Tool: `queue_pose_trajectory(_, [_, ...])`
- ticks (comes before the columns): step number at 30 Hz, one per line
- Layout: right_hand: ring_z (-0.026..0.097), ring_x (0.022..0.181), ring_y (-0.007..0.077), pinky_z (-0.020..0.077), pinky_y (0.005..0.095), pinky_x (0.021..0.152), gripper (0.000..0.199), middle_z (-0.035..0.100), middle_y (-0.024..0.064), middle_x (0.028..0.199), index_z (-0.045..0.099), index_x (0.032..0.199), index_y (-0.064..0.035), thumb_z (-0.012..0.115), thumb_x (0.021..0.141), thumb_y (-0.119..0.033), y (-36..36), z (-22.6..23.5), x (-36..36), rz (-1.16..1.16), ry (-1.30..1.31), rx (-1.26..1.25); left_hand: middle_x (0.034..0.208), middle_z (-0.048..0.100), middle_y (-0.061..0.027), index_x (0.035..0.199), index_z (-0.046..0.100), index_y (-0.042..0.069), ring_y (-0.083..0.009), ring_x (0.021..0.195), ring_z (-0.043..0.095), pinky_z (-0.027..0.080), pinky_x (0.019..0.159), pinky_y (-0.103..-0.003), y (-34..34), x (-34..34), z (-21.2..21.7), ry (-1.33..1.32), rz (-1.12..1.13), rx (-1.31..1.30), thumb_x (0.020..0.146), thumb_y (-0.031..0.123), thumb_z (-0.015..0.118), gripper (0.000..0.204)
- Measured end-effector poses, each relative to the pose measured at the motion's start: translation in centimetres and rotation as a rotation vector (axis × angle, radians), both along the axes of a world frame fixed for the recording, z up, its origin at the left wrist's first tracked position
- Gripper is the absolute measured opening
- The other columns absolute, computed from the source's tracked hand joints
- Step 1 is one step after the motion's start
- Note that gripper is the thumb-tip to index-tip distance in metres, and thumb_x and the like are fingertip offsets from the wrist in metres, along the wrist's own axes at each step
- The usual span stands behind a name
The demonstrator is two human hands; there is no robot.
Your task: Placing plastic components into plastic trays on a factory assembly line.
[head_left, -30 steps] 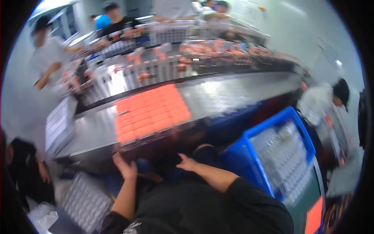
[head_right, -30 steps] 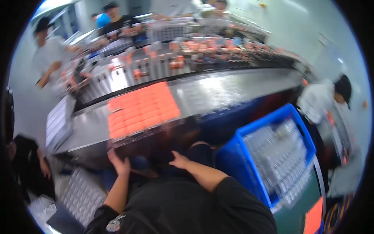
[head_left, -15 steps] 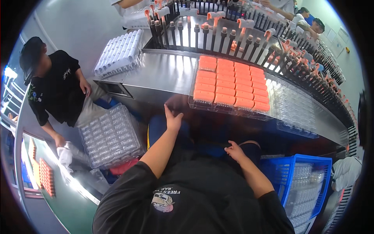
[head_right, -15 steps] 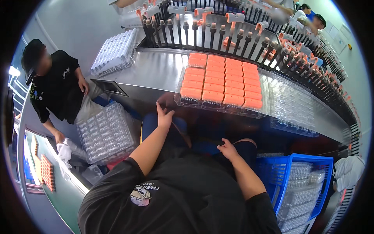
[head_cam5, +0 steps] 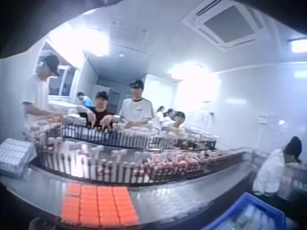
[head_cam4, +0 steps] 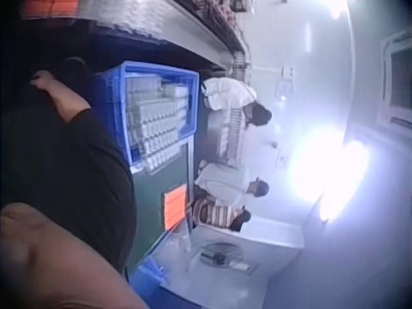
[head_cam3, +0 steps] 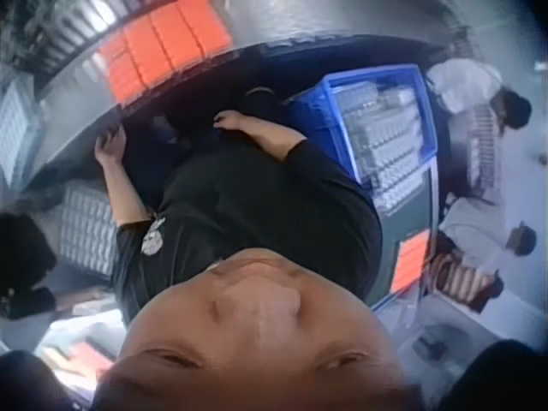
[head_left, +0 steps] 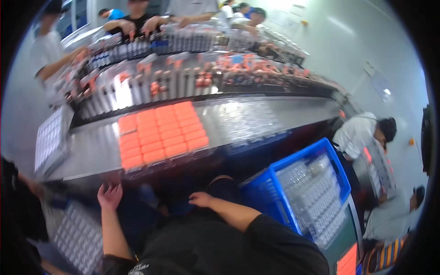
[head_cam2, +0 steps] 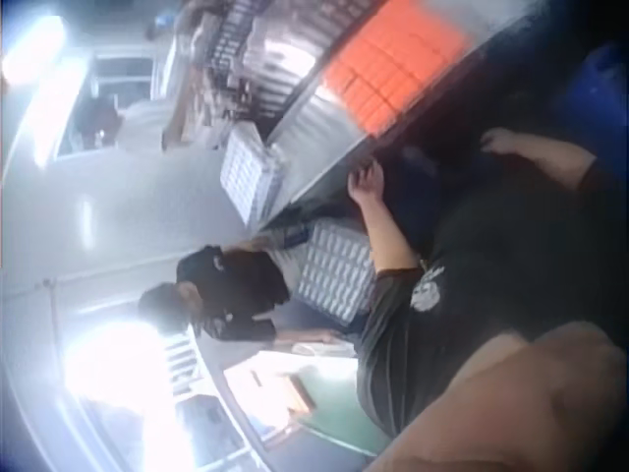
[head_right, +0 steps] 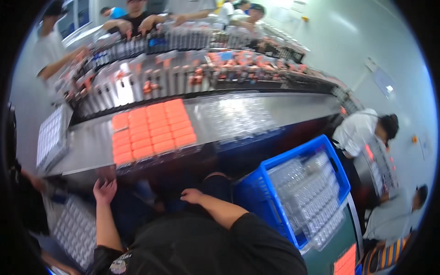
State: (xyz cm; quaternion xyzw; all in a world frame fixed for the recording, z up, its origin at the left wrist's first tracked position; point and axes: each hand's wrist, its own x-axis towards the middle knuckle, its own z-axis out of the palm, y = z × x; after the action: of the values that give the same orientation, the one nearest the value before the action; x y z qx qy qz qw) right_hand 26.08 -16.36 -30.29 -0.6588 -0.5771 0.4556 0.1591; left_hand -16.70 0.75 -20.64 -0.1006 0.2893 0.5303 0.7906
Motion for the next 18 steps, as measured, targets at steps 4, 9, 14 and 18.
queue_pose_trajectory(4, [0.067,0.102,0.0270,0.0504,0.0357,0.093,0.044,0.071,0.0143,0.105,0.068,0.118,-0.0067,0.071,0.087,-0.039,0.0,0.6,-0.2,0.008,-0.034,0.083,0.127,0.056,-0.0245,0.115,0.051,0.002,-0.0376,0.115,0.057,0.047,0.098,-0.048,0.9,-1.6,-1.0,0.124,-0.165,0.010,0.091,0.039,0.059,0.045])
queue_pose_trajectory(9, [0.068,0.101,0.0276,0.0508,0.0354,0.092,0.045,0.071,0.0148,0.107,0.068,0.118,-0.0066,0.072,0.087,-0.039,-0.5,0.6,1.0,0.017,0.002,0.026,0.121,0.061,-0.0259,0.103,0.055,0.002,-0.0346,0.112,0.060,0.051,0.092,-0.044,-0.5,0.8,-0.4,0.180,-0.201,0.161,0.096,0.036,0.056,0.035])
queue_pose_trajectory(14, [0.068,0.096,0.0240,0.0520,0.0343,0.088,0.044,0.072,0.0130,0.103,0.068,0.119,-0.0078,0.073,0.087,-0.038,-0.2,0.3,0.9,-0.007,-0.026,0.029,0.102,0.069,-0.0168,0.101,0.060,0.005,-0.0282,0.095,0.066,0.052,0.081,-0.041,-1.4,1.9,-1.6,0.144,-0.166,0.300,0.095,0.024,0.056,0.020])
queue_pose_trajectory(18, [0.068,0.102,0.0246,0.0509,0.0342,0.093,0.047,0.071,0.0125,0.111,0.067,0.121,-0.0074,0.072,0.087,-0.040,0.4,1.0,0.9,-0.035,0.038,-0.170,0.099,0.069,-0.0121,0.100,0.061,0.011,-0.0245,0.098,0.066,0.051,0.084,-0.040,-0.9,2.0,-3.7,0.181,-0.155,0.220,0.092,0.016,0.057,0.009])
